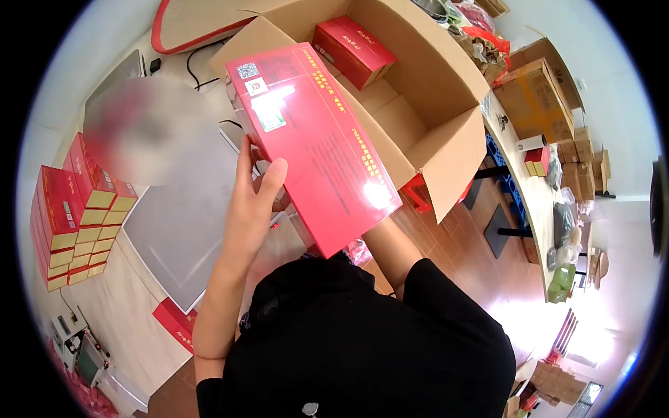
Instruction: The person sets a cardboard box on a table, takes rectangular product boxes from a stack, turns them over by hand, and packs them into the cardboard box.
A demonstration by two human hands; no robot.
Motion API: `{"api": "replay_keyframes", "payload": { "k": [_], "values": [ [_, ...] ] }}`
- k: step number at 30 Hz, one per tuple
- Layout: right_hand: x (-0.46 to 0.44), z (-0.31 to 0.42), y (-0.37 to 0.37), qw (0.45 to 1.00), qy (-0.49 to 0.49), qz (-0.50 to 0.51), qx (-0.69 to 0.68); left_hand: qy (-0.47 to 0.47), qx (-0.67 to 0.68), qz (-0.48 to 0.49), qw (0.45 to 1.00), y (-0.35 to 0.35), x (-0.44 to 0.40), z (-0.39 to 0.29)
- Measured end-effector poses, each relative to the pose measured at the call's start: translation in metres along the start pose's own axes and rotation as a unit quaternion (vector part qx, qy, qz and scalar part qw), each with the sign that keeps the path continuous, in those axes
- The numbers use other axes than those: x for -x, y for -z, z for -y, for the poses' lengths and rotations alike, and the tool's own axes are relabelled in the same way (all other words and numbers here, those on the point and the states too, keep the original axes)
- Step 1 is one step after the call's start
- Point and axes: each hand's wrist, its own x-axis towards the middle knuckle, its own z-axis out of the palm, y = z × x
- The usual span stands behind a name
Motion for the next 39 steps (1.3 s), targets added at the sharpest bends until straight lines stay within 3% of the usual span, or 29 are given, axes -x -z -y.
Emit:
{"api": "replay_keyframes", "payload": {
  "k": [8, 12, 14, 16, 18, 20, 22, 24, 28, 29, 30, 31, 32, 34, 36, 38, 39],
  "values": [
    [-0.01, 0.047, -0.016, 0.997, 0.009, -0.073, 0.012, -0.001, -0.023, 0.037, 0.999, 0.015, -0.019, 0.004],
    [0.002, 0.067, -0.038, 0.979, 0.074, -0.163, 0.097, -0.04, -0.056, 0.089, 0.994, 0.008, -0.03, 0.005],
    [0.002, 0.08, -0.043, 0.952, 0.119, -0.194, 0.202, -0.011, -0.035, 0.104, 0.994, 0.004, -0.031, -0.001],
    [0.001, 0.098, -0.056, 0.958, 0.137, -0.135, 0.211, -0.05, -0.053, 0.14, 0.987, 0.004, -0.039, 0.011],
    [-0.007, 0.119, -0.054, 0.946, 0.154, -0.158, 0.237, -0.052, -0.049, 0.151, 0.986, 0.004, -0.045, 0.015],
    [-0.015, 0.142, -0.052, 0.934, 0.203, -0.134, 0.262, -0.014, -0.026, 0.159, 0.987, 0.003, -0.048, 0.015],
    [-0.027, 0.194, -0.05, 0.863, 0.263, -0.131, 0.41, -0.027, -0.026, 0.138, 0.99, 0.009, -0.054, 0.021],
    [-0.037, 0.232, -0.042, 0.747, 0.313, -0.188, 0.556, -0.003, -0.043, 0.075, 0.996, 0.033, -0.051, 0.036],
    [-0.069, 0.283, -0.029, 0.789, 0.276, -0.185, 0.517, 0.039, -0.023, -0.045, 0.998, 0.082, -0.03, 0.059],
    [-0.083, 0.293, -0.018, 0.737, 0.283, -0.174, 0.589, 0.043, -0.021, -0.079, 0.996, 0.097, -0.022, 0.07],
    [-0.098, 0.298, -0.013, 0.738, 0.28, -0.171, 0.59, 0.058, -0.033, -0.117, 0.991, 0.107, -0.014, 0.072],
    [-0.114, 0.302, -0.009, 0.557, 0.277, -0.197, 0.758, 0.072, -0.045, -0.155, 0.984, 0.116, -0.007, 0.073],
    [-0.128, 0.303, -0.005, 0.343, 0.258, -0.212, 0.878, 0.083, -0.049, -0.188, 0.977, 0.125, 0.001, 0.075],
    [-0.162, 0.287, 0.008, 0.293, 0.178, -0.256, 0.904, 0.097, -0.052, -0.221, 0.969, 0.142, 0.017, 0.079],
    [-0.199, 0.274, 0.049, 0.215, 0.167, -0.262, 0.926, 0.119, -0.057, -0.317, 0.939, 0.156, 0.031, 0.084],
    [-0.231, 0.266, 0.089, 0.2, 0.167, -0.271, 0.927, 0.119, -0.049, -0.362, 0.923, 0.17, 0.045, 0.093],
    [-0.244, 0.264, 0.114, 0.149, 0.227, -0.256, 0.928, 0.116, -0.045, -0.399, 0.908, 0.175, 0.052, 0.095]
  ]
}}
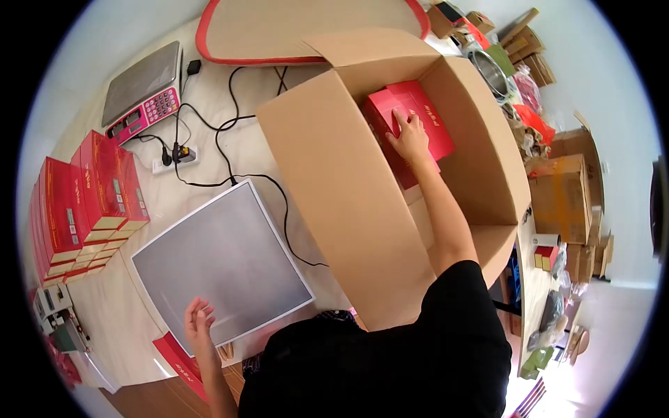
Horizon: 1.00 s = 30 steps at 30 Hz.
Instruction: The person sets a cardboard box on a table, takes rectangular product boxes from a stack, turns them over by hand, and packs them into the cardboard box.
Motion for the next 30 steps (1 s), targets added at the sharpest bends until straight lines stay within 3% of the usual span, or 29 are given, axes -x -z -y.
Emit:
{"api": "replay_keyframes", "payload": {
  "k": [3, 8, 10, 11, 13, 14, 15, 16, 17, 18, 20, 21, 22, 23, 25, 28, 29, 30],
  "values": [
    [-0.008, -0.004, -0.051, 0.998, 0.02, -0.045, 0.025, 0.011, -0.011, -0.059, 0.998, 0.018, 0.005, 0.001],
    [-0.013, 0.005, -0.066, 0.995, 0.01, -0.07, 0.075, 0.029, -0.022, -0.086, 0.996, 0.044, 0.013, 0.02],
    [-0.018, 0.0, -0.067, 0.974, 0.061, -0.069, 0.205, 0.032, -0.017, -0.083, 0.996, 0.05, 0.012, 0.029],
    [-0.018, -0.002, -0.066, 0.974, 0.064, -0.071, 0.207, 0.017, -0.039, -0.082, 0.996, 0.055, 0.012, 0.033],
    [-0.019, -0.006, -0.063, 0.991, -0.056, 0.037, 0.117, 0.001, -0.056, -0.093, 0.994, 0.073, 0.006, 0.048],
    [-0.023, -0.02, -0.067, 0.997, -0.014, 0.005, 0.077, -0.07, -0.079, -0.138, 0.985, 0.088, 0.002, 0.063],
    [-0.03, -0.046, -0.072, 0.969, 0.133, -0.003, 0.209, -0.136, -0.105, -0.196, 0.965, 0.105, 0.005, 0.076],
    [-0.022, -0.034, -0.04, 0.976, 0.071, -0.014, 0.207, -0.139, -0.116, -0.246, 0.952, 0.119, 0.011, 0.078],
    [-0.028, -0.02, -0.001, 0.999, -0.049, 0.0, -0.008, -0.136, -0.13, -0.302, 0.935, 0.137, 0.017, 0.082],
    [-0.016, 0.003, 0.043, 0.99, -0.052, -0.035, -0.128, -0.102, -0.154, -0.354, 0.917, 0.153, 0.025, 0.09],
    [0.001, 0.009, 0.075, 0.964, 0.017, -0.115, -0.237, -0.054, -0.314, -0.436, 0.841, 0.193, 0.042, 0.126],
    [0.007, 0.005, 0.081, 0.932, -0.01, -0.099, -0.348, -0.028, -0.39, -0.425, 0.816, 0.214, 0.045, 0.151],
    [0.028, 0.039, 0.113, 0.915, -0.016, -0.108, -0.389, 0.004, -0.421, -0.39, 0.819, 0.224, 0.05, 0.167],
    [0.044, 0.059, 0.13, 0.935, 0.047, -0.152, -0.316, 0.032, -0.445, -0.344, 0.826, 0.23, 0.056, 0.182],
    [0.074, 0.104, 0.148, 0.909, 0.035, -0.139, -0.391, 0.086, -0.448, -0.291, 0.841, 0.222, 0.057, 0.177],
    [0.125, 0.193, 0.176, 0.895, 0.104, -0.03, -0.432, -0.008, -0.48, -0.302, 0.824, 0.223, 0.034, 0.203],
    [0.143, 0.233, 0.189, 0.902, 0.109, 0.026, -0.417, -0.011, -0.475, -0.305, 0.825, 0.224, 0.031, 0.19],
    [0.155, 0.254, 0.162, 0.864, 0.171, 0.028, -0.472, 0.035, -0.432, -0.29, 0.853, 0.222, 0.029, 0.166]
  ]
}}
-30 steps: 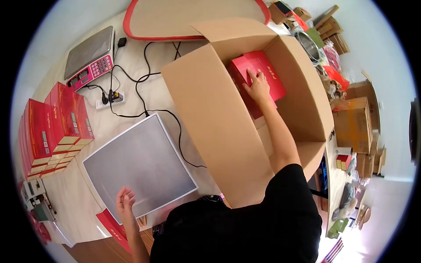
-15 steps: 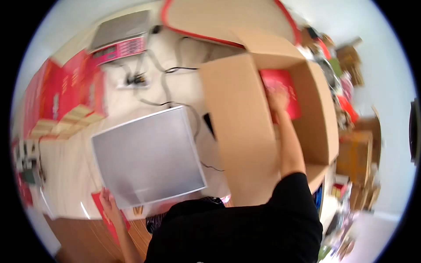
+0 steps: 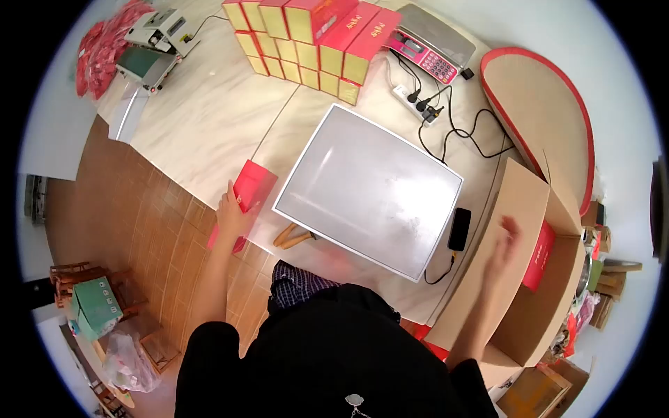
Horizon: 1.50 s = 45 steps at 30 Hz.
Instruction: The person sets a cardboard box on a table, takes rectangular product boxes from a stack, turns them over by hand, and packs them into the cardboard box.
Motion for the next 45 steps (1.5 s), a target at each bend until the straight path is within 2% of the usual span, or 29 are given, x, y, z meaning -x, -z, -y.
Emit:
{"api": "replay_keyframes", "payload": {
  "k": [1, 2, 4, 5, 7, 8, 9, 11, 13, 16, 19, 21, 22, 23, 25, 26, 28, 31, 33, 35, 37, 45],
  "values": [
    [0.005, 0.022, -0.035, 0.994, -0.016, 0.052, -0.092, 0.044, 0.036, 0.044, 0.997, 0.009, -0.004, -0.006],
    [0.014, 0.044, -0.064, 0.988, -0.05, 0.107, -0.101, 0.051, 0.043, 0.042, 0.997, 0.009, -0.009, 0.004],
    [0.027, 0.096, -0.116, 0.974, 0.047, 0.203, -0.085, 0.031, 0.083, -0.041, 0.995, 0.008, -0.018, 0.031],
    [0.04, 0.116, -0.139, 0.963, 0.067, 0.24, -0.099, 0.035, 0.088, -0.046, 0.994, 0.016, -0.017, 0.039],
    [0.065, 0.149, -0.177, 0.937, 0.137, 0.293, -0.133, 0.078, 0.305, -0.114, 0.942, 0.049, -0.006, 0.053],
    [0.08, 0.161, -0.196, 0.925, 0.16, 0.314, -0.138, 0.055, 0.38, -0.188, 0.904, 0.065, 0.006, 0.049],
    [0.093, 0.172, -0.213, 0.913, 0.183, 0.336, -0.145, 0.059, 0.378, -0.195, 0.903, 0.082, 0.017, 0.041],
    [0.108, 0.203, -0.234, 0.9, 0.203, 0.363, -0.132, 0.114, 0.53, -0.258, 0.8, 0.103, 0.038, 0.02],
    [0.11, 0.223, -0.242, 0.887, 0.222, 0.388, -0.115, 0.095, 0.569, -0.26, 0.775, 0.101, 0.058, -0.01],
    [0.092, 0.237, -0.245, 0.888, 0.269, 0.37, -0.034, 0.08, 0.616, -0.25, 0.743, 0.087, 0.089, -0.084],
    [0.067, 0.222, -0.224, 0.875, 0.287, 0.388, 0.018, 0.098, 0.691, -0.137, 0.703, 0.07, 0.11, -0.128],
    [0.06, 0.194, -0.206, 0.879, 0.282, 0.385, 0.013, 0.094, 0.685, -0.041, 0.721, 0.04, 0.119, -0.133],
    [0.056, 0.176, -0.195, 0.879, 0.258, 0.401, 0.026, 0.07, 0.699, 0.045, 0.71, 0.037, 0.123, -0.135],
    [0.053, 0.158, -0.185, 0.878, 0.234, 0.416, 0.039, 0.008, 0.642, 0.085, 0.762, 0.027, 0.121, -0.131],
    [0.061, 0.121, -0.166, 0.89, 0.192, 0.401, 0.1, 0.04, 0.602, 0.081, 0.793, 0.024, 0.115, -0.119],
    [0.067, 0.102, -0.159, 0.89, 0.202, 0.385, 0.136, -0.002, 0.465, 0.007, 0.885, 0.014, 0.102, -0.098],
    [0.079, 0.073, -0.146, 0.889, 0.205, 0.372, 0.172, 0.058, 0.517, -0.053, 0.853, 0.017, 0.087, -0.074],
    [0.081, 0.053, -0.14, 0.903, 0.153, 0.358, 0.185, 0.097, 0.517, -0.04, 0.85, 0.021, 0.084, -0.051],
    [0.071, 0.051, -0.145, 0.899, 0.199, 0.349, 0.177, 0.131, 0.473, 0.01, 0.871, 0.008, 0.096, -0.035],
    [0.053, 0.055, -0.159, 0.9, 0.204, 0.343, 0.177, 0.142, 0.465, 0.024, 0.874, -0.005, 0.106, -0.026],
    [0.028, 0.059, -0.18, 0.898, 0.218, 0.338, 0.177, 0.225, 0.503, 0.056, 0.833, -0.009, 0.112, -0.025],
    [-0.056, 0.053, -0.255, 0.901, 0.27, 0.294, 0.169, 0.252, 0.536, 0.047, 0.804, -0.009, 0.125, -0.036]
  ]
}}
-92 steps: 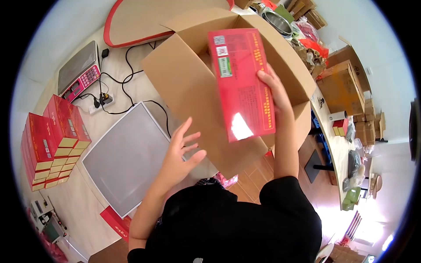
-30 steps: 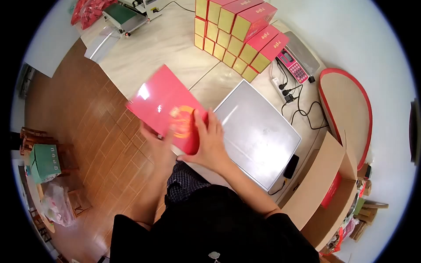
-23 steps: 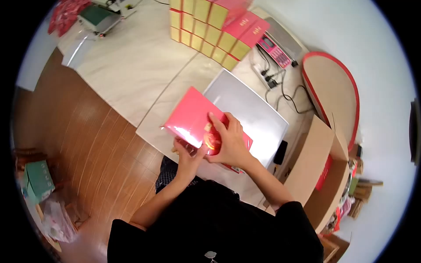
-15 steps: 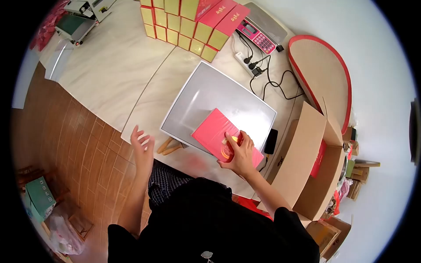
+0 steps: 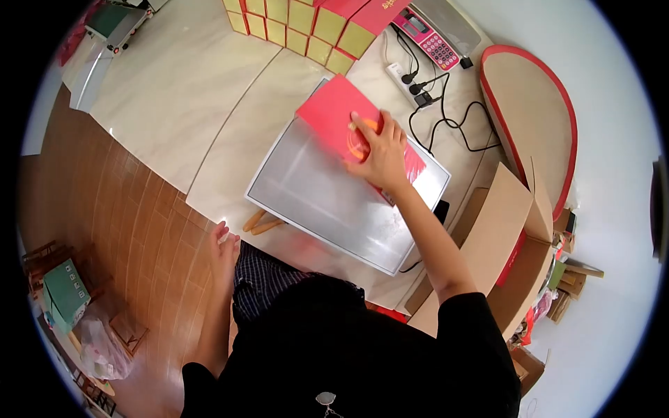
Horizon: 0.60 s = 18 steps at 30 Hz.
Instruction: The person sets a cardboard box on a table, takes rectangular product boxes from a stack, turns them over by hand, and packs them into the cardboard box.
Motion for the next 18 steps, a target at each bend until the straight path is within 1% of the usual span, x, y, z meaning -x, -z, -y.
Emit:
{"api": "replay_keyframes", "payload": {
  "k": [2, 4, 7, 8, 14, 18],
  "values": [
    [-0.01, -0.003, 0.0, 1.0, 0.008, -0.008, 0.0, -0.004, -0.004, 0.008, 1.0, -0.003, 0.001, 0.002],
    [-0.002, -0.005, 0.0, 1.0, 0.007, -0.016, 0.002, -0.014, 0.029, 0.014, 0.999, -0.003, 0.005, 0.002],
    [0.008, 0.0, 0.003, 1.0, 0.009, -0.023, -0.009, -0.013, 0.013, 0.021, 1.0, -0.002, 0.02, -0.008],
    [0.021, 0.003, 0.005, 1.0, 0.001, -0.018, -0.001, -0.011, -0.001, 0.028, 1.0, -0.002, 0.023, -0.007],
    [0.111, 0.026, 0.021, 0.998, -0.049, 0.017, 0.021, -0.024, 0.016, 0.055, 0.998, 0.005, 0.035, -0.001],
    [0.173, 0.045, 0.031, 0.996, -0.079, 0.026, 0.01, -0.053, 0.031, 0.086, 0.994, 0.003, 0.035, -0.005]
  ]
}}
